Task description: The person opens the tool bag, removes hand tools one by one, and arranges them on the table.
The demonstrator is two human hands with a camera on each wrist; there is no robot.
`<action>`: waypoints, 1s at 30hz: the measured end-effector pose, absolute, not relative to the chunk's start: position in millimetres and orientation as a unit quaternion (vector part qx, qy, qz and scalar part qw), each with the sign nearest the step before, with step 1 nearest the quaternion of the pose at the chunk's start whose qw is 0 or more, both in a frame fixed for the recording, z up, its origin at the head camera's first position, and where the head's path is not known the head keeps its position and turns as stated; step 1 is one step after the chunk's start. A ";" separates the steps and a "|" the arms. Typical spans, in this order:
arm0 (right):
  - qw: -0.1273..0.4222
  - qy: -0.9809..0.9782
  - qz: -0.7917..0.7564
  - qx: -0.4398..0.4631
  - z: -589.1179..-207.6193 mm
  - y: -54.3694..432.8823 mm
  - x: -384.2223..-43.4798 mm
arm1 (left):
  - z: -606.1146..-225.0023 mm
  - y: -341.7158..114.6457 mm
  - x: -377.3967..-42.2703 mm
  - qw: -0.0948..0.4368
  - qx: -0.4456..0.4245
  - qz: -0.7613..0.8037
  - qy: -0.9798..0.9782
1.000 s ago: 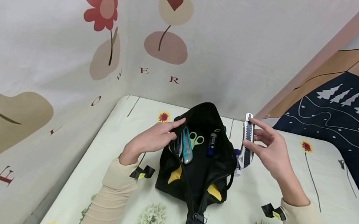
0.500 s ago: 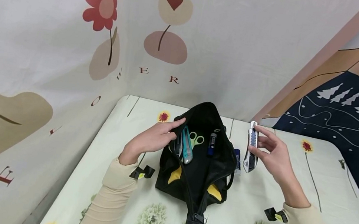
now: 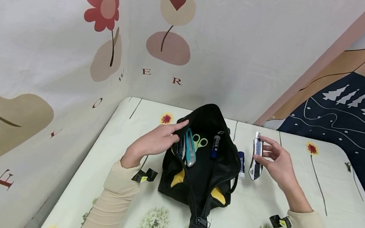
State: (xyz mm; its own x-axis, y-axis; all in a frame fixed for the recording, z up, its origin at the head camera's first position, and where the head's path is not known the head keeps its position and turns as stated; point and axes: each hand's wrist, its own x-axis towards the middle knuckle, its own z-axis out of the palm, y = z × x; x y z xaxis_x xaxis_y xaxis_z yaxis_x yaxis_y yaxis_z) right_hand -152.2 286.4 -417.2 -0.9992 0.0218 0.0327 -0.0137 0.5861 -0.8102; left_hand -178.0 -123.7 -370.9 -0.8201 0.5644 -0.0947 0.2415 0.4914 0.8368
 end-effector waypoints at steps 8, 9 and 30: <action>-0.003 -0.891 0.454 -0.014 -439.1 292.4 -155.7 | -370.6 -123.3 -177.9 0.184 0.240 0.447 0.842; -0.006 -0.891 0.453 -0.016 -441.0 292.8 -156.2 | -370.8 -123.3 -178.1 0.184 0.239 0.448 0.842; -0.034 -0.902 0.429 -0.021 -467.8 299.3 -164.1 | -372.6 -123.7 -179.0 0.181 0.240 0.444 0.844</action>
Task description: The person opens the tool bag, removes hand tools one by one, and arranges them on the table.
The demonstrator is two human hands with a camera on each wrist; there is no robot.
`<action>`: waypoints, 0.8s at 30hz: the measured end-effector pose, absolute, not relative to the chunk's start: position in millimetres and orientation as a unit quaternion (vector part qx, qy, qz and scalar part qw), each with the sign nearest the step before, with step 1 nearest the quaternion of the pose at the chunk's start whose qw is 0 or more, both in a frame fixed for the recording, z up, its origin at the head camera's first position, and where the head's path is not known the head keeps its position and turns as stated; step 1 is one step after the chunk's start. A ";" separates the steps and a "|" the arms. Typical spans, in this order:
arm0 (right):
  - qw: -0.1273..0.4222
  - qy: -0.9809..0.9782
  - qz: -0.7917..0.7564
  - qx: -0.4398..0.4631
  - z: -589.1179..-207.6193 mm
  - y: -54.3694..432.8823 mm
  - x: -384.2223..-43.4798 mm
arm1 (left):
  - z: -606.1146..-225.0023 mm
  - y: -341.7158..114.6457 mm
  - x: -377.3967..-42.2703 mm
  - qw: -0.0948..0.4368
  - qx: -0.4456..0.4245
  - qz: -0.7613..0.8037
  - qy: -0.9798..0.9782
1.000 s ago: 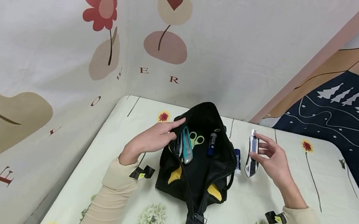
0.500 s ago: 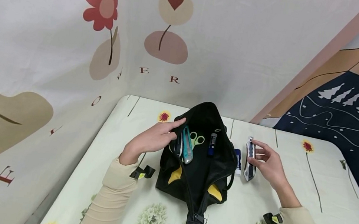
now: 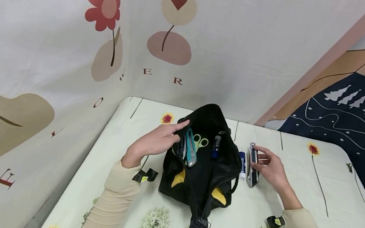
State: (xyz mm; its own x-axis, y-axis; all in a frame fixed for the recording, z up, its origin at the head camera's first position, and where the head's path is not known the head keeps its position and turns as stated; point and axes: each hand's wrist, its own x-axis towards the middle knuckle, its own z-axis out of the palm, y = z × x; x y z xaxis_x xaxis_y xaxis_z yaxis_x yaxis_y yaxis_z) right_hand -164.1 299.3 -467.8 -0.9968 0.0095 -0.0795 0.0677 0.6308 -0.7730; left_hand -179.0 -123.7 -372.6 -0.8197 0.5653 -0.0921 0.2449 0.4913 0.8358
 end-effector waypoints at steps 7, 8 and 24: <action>0.041 0.907 -0.420 0.020 -469.1 298.9 -165.1 | -372.3 -123.0 -178.9 0.182 0.238 0.444 0.845; 0.041 0.908 -0.418 0.020 -469.2 298.8 -165.4 | -372.2 -122.9 -178.7 0.182 0.238 0.444 0.845; 0.043 0.924 -0.379 0.016 -472.7 298.1 -169.1 | -370.2 -123.7 -177.3 0.180 0.242 0.447 0.842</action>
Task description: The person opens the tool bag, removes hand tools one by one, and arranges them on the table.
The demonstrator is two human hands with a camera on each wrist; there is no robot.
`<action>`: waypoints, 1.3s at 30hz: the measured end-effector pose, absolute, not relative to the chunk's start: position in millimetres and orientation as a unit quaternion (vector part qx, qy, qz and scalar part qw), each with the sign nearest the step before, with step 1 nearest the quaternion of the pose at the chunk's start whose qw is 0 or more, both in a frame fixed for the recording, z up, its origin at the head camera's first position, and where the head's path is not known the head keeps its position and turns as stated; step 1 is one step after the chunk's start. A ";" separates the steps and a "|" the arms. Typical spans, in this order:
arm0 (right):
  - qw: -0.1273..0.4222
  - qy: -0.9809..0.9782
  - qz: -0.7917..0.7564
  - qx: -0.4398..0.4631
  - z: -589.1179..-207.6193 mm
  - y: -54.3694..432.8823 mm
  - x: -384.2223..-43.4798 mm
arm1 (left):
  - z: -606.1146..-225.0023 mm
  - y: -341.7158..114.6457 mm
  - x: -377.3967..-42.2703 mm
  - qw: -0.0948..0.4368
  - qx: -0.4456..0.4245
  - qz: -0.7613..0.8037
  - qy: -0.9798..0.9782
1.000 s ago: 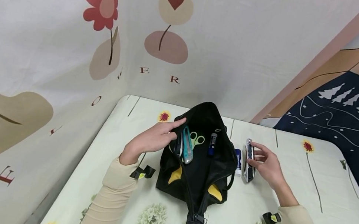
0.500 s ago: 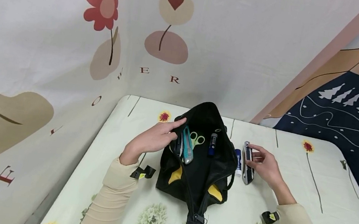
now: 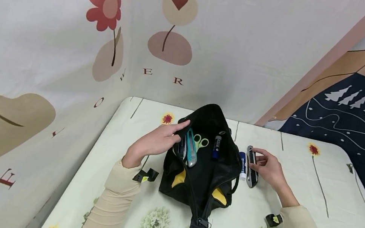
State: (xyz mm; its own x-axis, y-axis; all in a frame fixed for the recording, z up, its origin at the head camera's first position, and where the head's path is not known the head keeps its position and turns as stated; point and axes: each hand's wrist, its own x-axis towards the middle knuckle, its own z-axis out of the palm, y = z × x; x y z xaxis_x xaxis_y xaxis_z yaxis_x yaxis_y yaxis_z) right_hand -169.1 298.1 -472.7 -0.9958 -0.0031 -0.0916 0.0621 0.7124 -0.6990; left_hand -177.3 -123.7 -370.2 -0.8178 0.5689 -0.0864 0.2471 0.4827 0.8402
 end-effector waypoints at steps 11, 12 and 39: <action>0.033 0.935 -0.352 0.040 -471.8 294.8 -165.3 | -370.2 -123.8 -176.9 0.181 0.241 0.449 0.841; 0.030 0.936 -0.349 0.041 -471.6 294.8 -164.4 | -370.2 -123.7 -176.7 0.181 0.241 0.448 0.842; -0.081 0.949 -0.305 0.000 -446.6 283.1 -156.5 | -369.9 -124.4 -176.8 0.181 0.238 0.444 0.844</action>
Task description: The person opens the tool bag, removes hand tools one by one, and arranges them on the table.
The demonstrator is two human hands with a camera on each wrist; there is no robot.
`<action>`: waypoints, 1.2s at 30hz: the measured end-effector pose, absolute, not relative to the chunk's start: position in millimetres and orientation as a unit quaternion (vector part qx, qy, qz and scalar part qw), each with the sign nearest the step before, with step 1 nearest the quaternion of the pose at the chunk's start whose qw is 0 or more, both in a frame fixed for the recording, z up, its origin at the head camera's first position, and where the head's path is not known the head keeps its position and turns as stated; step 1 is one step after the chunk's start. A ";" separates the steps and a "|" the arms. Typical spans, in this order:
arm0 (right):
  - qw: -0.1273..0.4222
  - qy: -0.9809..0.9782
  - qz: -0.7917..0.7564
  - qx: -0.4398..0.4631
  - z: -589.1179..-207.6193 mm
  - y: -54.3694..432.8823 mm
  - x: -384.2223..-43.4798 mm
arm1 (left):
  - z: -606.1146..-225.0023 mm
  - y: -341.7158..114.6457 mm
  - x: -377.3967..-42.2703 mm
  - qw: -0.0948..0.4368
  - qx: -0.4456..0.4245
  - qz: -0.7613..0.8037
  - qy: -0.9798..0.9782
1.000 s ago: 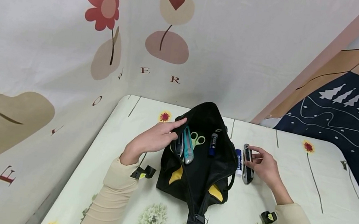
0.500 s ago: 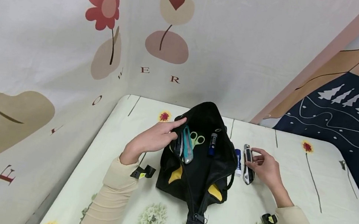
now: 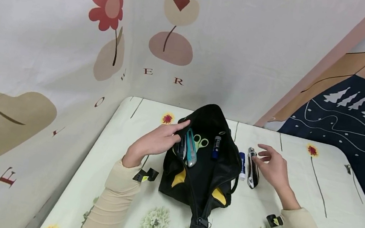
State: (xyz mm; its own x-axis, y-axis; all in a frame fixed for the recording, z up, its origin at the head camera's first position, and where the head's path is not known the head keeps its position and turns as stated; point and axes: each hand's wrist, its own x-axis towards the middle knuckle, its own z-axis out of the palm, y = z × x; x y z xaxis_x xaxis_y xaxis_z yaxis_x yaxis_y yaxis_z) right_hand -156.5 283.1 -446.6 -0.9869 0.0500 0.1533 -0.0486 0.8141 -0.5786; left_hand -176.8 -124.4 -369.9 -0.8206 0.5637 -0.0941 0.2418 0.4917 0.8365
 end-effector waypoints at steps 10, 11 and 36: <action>0.160 -0.929 0.332 0.027 -423.0 262.3 -154.0 | -370.5 -124.5 -177.8 0.183 0.240 0.446 0.843; 0.166 -0.927 0.337 0.028 -420.5 259.7 -153.5 | -370.7 -124.6 -178.0 0.183 0.240 0.447 0.842; 0.187 -0.847 0.491 0.085 -370.1 204.1 -145.3 | -371.4 -124.3 -177.8 0.180 0.242 0.448 0.842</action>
State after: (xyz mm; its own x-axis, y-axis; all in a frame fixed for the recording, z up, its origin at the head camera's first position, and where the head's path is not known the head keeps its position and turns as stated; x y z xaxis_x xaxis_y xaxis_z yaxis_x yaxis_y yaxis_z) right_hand -145.3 204.1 -370.1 -0.9158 0.0397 0.3997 -0.3270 0.5044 -0.7991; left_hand -177.8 -124.3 -371.4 -0.8180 0.5689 -0.0852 0.2473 0.4815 0.8408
